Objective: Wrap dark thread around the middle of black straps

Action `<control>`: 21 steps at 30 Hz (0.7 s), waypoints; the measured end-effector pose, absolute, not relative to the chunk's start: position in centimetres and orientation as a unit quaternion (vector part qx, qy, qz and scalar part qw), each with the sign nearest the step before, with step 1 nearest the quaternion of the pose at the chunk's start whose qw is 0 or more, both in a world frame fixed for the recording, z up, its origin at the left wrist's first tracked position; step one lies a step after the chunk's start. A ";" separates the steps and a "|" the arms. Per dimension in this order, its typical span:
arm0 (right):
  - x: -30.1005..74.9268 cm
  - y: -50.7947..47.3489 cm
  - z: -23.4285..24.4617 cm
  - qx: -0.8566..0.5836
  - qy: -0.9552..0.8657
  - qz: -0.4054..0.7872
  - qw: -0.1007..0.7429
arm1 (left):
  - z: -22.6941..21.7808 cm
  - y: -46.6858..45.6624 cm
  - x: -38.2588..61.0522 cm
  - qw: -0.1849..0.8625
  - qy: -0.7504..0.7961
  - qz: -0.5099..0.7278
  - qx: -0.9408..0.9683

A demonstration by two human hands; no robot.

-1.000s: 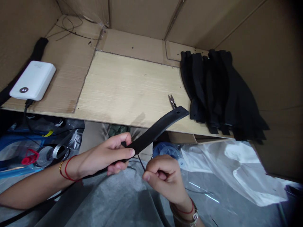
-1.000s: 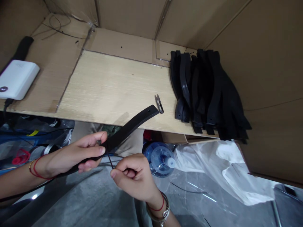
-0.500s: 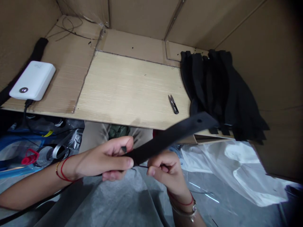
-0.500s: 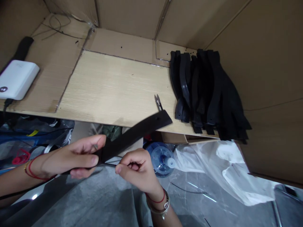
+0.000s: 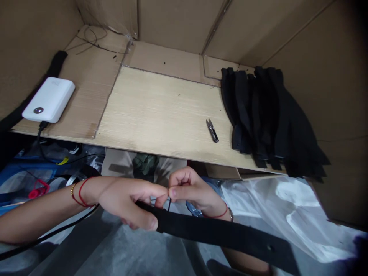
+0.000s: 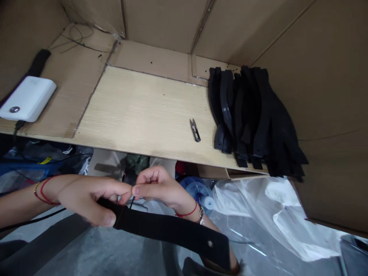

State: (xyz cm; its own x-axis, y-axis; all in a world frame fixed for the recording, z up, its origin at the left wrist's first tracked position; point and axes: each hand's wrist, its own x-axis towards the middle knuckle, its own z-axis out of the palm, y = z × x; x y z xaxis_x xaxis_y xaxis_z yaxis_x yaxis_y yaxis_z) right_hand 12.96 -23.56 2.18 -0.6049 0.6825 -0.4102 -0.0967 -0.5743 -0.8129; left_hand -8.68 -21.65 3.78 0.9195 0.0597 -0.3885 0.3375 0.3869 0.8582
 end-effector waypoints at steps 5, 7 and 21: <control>12.5 -22.5 0.7 -0.385 -0.456 0.790 0.141 | 3.2 -21.9 -9.7 0.661 0.246 -0.059 0.707; 12.1 -22.2 0.3 -0.394 -0.475 0.779 0.110 | 2.4 -22.1 -10.1 0.636 0.255 -0.052 0.726; 6.6 -22.0 -3.2 -0.443 -0.579 0.684 -0.002 | -2.5 -23.6 -11.9 0.541 0.340 -0.121 0.759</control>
